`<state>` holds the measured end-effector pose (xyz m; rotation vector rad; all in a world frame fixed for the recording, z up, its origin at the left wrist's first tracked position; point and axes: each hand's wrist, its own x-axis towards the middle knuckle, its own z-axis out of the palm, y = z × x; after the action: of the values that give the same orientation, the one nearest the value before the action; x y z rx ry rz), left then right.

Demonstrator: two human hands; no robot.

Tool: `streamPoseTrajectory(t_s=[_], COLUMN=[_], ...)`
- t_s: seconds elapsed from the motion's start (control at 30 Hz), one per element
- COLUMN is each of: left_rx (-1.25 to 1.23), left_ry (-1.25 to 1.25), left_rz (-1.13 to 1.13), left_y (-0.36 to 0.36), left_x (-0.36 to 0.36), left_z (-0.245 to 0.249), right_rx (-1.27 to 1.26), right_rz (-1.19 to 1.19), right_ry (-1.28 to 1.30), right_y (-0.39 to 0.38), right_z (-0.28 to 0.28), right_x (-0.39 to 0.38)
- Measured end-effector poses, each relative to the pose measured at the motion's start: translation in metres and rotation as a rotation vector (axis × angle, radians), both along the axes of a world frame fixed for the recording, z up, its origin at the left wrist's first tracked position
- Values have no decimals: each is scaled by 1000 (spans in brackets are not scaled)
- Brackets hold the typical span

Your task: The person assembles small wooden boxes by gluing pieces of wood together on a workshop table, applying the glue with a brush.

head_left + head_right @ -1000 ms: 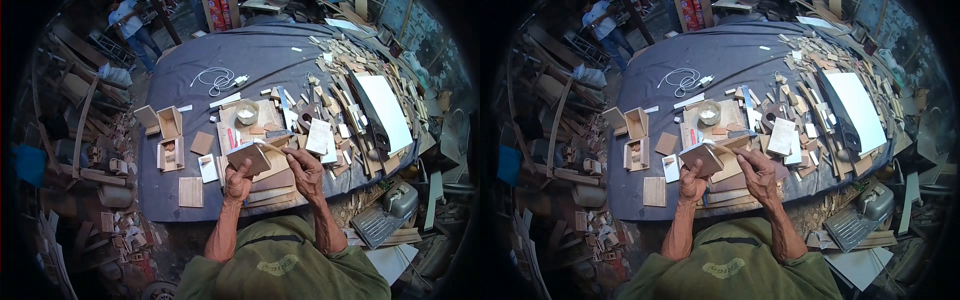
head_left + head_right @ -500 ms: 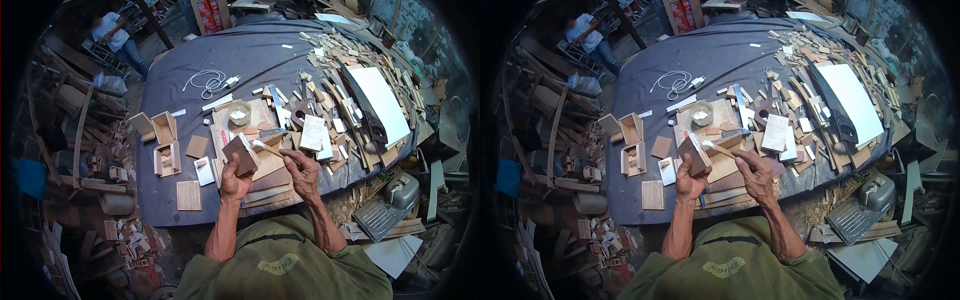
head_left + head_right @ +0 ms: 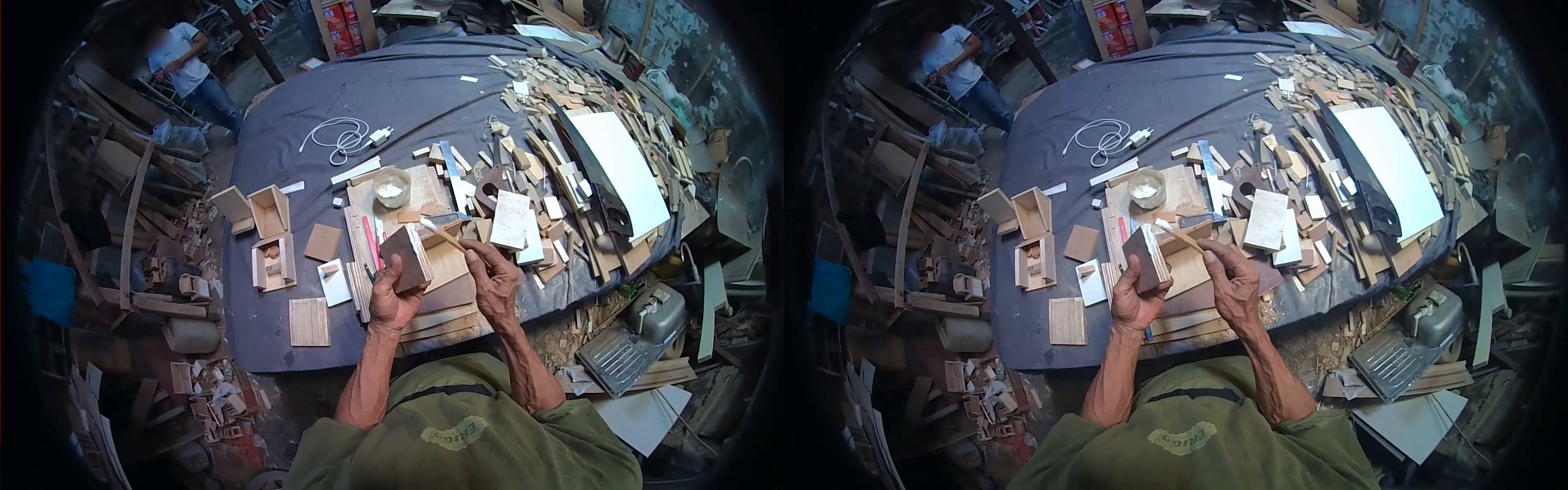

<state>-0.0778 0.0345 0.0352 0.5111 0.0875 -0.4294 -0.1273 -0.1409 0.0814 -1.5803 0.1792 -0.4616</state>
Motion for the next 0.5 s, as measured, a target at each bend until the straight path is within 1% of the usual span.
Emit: streamPoseTrajectory(t_s=[0.17,0.27,0.3,0.4,0.5], left_rx=[29,33,32,27,37], left_ry=[-36,-31,-26,-38,-32], left_rz=[13,35,42,21,7], left_y=[-2,-4,-4,-1,-5], left_x=[1,3,5,6,5], left_z=[4,4,3,1,5], right_rx=[-158,-152,-183,-122,-167], right_rz=[-8,88,111,52,45], right_ry=[-18,-50,-104,-28,-42], right_y=[-1,-6,-10,-12,-12], right_z=[12,3,3,5,7], right_x=[-1,-4,-5,-3,8])
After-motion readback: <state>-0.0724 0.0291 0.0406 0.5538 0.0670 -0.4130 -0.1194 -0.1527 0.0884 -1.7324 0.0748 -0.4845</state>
